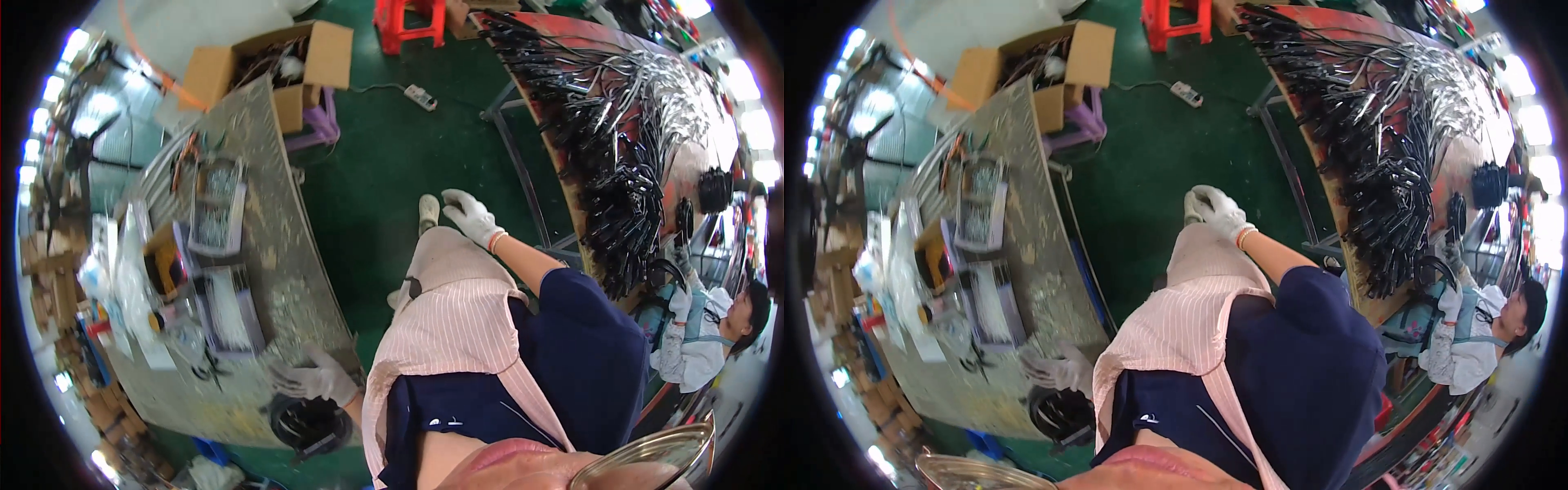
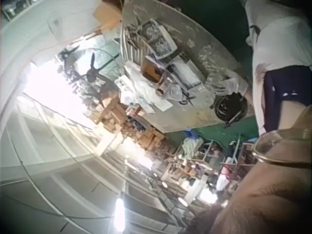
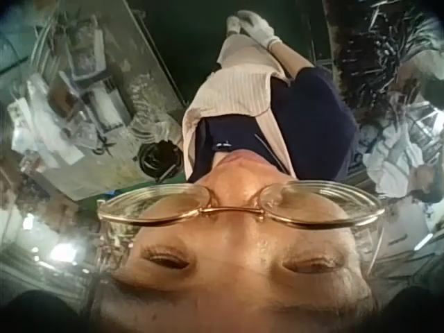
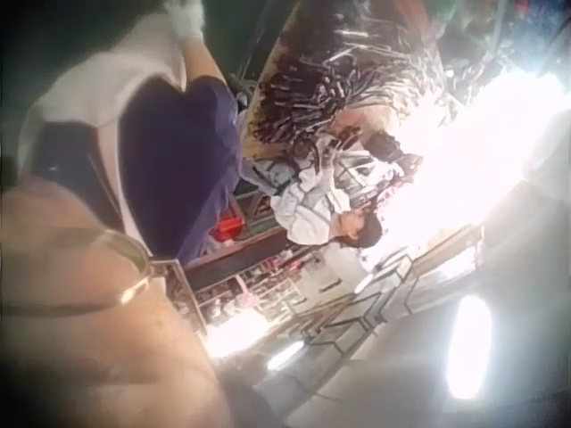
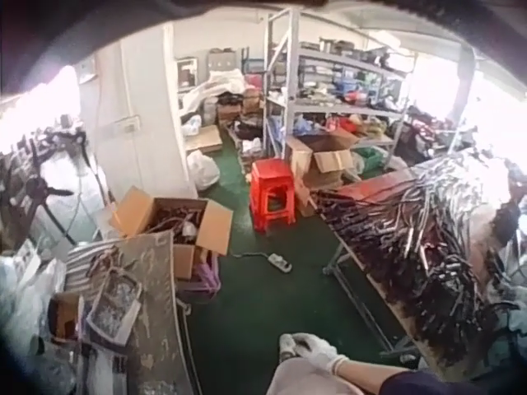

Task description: The person bundles black electrical cables by securing them with zip ties, then trims the excess zip tie material with wire cutters.

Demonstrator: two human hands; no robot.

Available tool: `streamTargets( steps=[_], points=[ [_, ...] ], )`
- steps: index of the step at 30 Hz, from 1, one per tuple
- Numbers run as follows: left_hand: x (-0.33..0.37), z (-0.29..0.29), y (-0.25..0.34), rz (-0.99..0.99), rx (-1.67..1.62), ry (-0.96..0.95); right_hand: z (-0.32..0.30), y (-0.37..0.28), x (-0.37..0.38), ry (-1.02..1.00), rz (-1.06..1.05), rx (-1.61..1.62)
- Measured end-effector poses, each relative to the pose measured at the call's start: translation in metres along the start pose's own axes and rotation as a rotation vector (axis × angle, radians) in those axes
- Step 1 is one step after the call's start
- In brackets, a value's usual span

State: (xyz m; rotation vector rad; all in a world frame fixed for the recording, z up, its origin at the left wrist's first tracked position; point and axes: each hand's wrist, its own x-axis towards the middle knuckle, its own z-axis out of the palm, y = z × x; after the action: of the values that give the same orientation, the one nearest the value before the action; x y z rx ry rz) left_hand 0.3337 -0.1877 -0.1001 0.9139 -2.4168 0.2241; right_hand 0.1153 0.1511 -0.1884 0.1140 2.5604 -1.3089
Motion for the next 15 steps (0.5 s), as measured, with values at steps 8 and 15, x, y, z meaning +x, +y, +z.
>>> streamTargets(
  steps=[8, 15],
  points=[
    [0.077, 0.075, 0.216, 0.282, -0.386, -0.237, -0.071, 0.004, 0.103, -0.141, -0.112, 0.017],
    [0.14, 0.132, 0.321, 0.6, -0.402, -0.222, -0.144, 0.005, 0.178, 0.042, -0.02, 0.184]
  ],
)
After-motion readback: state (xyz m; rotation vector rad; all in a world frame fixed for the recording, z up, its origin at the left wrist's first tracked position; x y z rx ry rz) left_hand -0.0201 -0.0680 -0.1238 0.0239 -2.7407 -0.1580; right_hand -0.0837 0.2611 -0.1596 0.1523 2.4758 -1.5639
